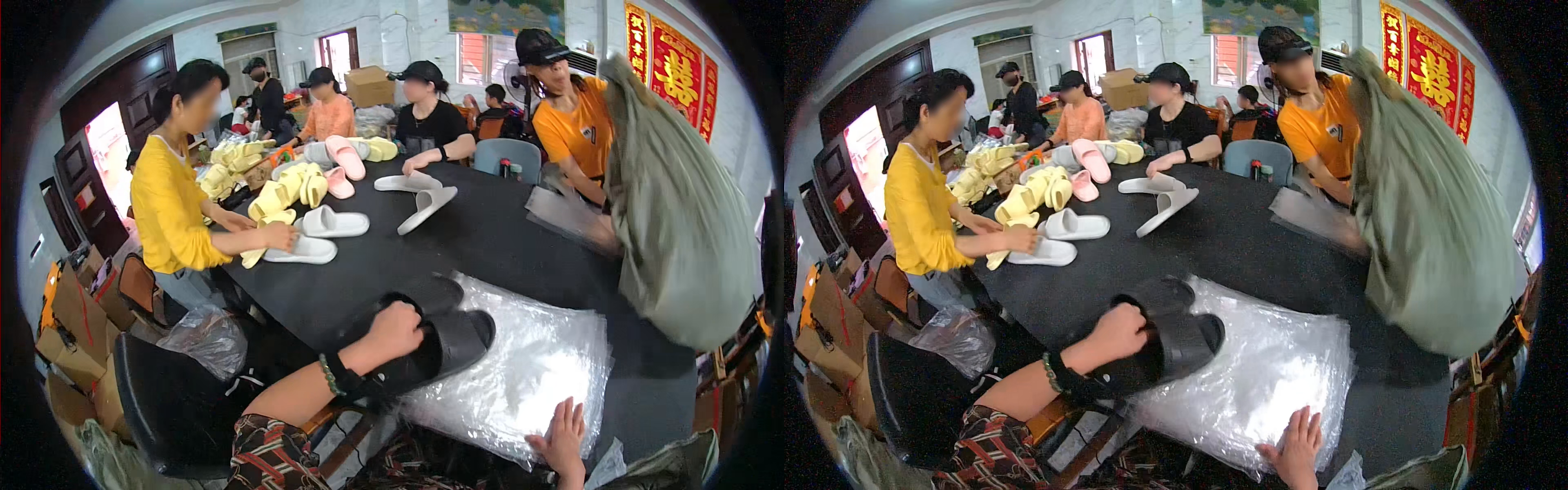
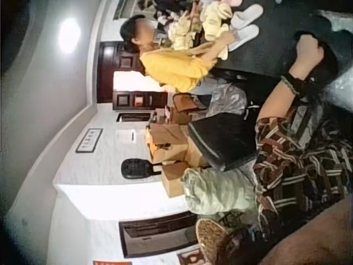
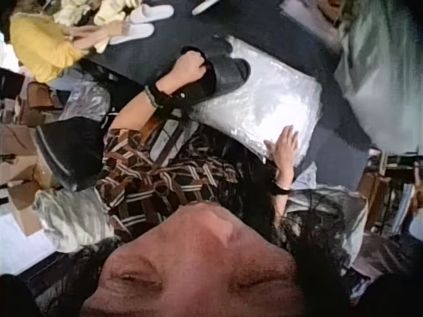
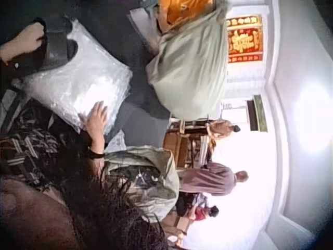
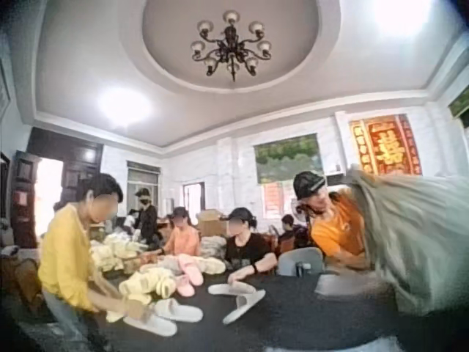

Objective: Packaging various plastic slippers into individual plastic bags at a shared workspace.

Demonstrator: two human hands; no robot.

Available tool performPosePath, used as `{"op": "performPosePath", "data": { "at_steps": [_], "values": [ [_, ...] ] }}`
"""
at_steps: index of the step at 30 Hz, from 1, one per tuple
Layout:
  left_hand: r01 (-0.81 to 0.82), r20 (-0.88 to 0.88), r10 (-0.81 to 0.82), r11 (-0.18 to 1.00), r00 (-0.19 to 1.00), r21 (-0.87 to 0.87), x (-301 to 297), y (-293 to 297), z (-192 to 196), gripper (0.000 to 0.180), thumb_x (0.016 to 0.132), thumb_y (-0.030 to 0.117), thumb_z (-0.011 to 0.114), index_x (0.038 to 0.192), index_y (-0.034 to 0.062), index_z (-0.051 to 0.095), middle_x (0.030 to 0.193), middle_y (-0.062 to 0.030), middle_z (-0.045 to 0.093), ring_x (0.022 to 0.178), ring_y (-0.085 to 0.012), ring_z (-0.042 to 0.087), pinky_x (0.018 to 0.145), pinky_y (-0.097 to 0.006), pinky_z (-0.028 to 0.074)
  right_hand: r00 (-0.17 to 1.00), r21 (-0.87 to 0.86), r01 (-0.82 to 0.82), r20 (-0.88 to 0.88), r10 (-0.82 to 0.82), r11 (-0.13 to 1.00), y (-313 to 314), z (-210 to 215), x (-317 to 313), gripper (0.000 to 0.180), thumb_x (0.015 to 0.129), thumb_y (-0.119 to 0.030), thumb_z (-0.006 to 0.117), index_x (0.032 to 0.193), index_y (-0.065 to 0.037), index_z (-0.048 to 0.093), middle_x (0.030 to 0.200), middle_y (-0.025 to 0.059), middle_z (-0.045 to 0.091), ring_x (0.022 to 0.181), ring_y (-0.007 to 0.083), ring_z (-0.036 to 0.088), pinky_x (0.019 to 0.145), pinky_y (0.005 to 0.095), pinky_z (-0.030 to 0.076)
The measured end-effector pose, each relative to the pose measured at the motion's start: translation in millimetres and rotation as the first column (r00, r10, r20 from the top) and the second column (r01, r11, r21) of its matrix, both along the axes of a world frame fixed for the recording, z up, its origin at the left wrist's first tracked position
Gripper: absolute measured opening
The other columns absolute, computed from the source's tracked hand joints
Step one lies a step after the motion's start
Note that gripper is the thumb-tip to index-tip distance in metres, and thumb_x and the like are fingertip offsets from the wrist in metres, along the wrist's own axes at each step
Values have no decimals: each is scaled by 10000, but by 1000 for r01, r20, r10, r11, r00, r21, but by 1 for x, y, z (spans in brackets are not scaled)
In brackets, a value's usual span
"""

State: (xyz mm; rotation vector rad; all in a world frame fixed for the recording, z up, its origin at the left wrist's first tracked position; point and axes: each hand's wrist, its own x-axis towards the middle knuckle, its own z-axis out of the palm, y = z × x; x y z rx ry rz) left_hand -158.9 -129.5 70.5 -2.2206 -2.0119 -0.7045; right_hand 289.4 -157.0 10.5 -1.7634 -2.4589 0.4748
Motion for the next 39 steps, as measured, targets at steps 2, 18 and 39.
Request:
{"op": "performPosePath", "data": {
  "at_steps": [2,18,39],
  "values": [
    [-91,-7,92,989,996,115,-32,7,24,228,766,191,644,689,-24,656,792,-210,630,811,-413,606,741,-506,508,1000,-49,22,-8,-23,999,-2,9,-2,1152,772,-628,712,1522,79,198,1612,300,136,1499,493,50,1183,589,87],
    [-303,-83,380,835,921,459,-168,54,78,360,869,193,701,1152,-21,641,1154,-231,663,1101,-402,612,940,-475,486,1000,11,-5,14,5,1000,1,6,-5,1104,802,-685,652,1518,56,256,1621,261,165,1499,485,79,1183,592,120],
    [584,-113,-626,768,772,-262,146,-57,-11,871,642,406,861,1427,240,521,1537,-130,390,1441,-448,278,1112,-731,169,985,177,-117,-106,137,977,-43,66,8,919,774,-416,796,1543,-246,324,1615,186,225,1470,488,195,1169,629,205]
  ]
}}
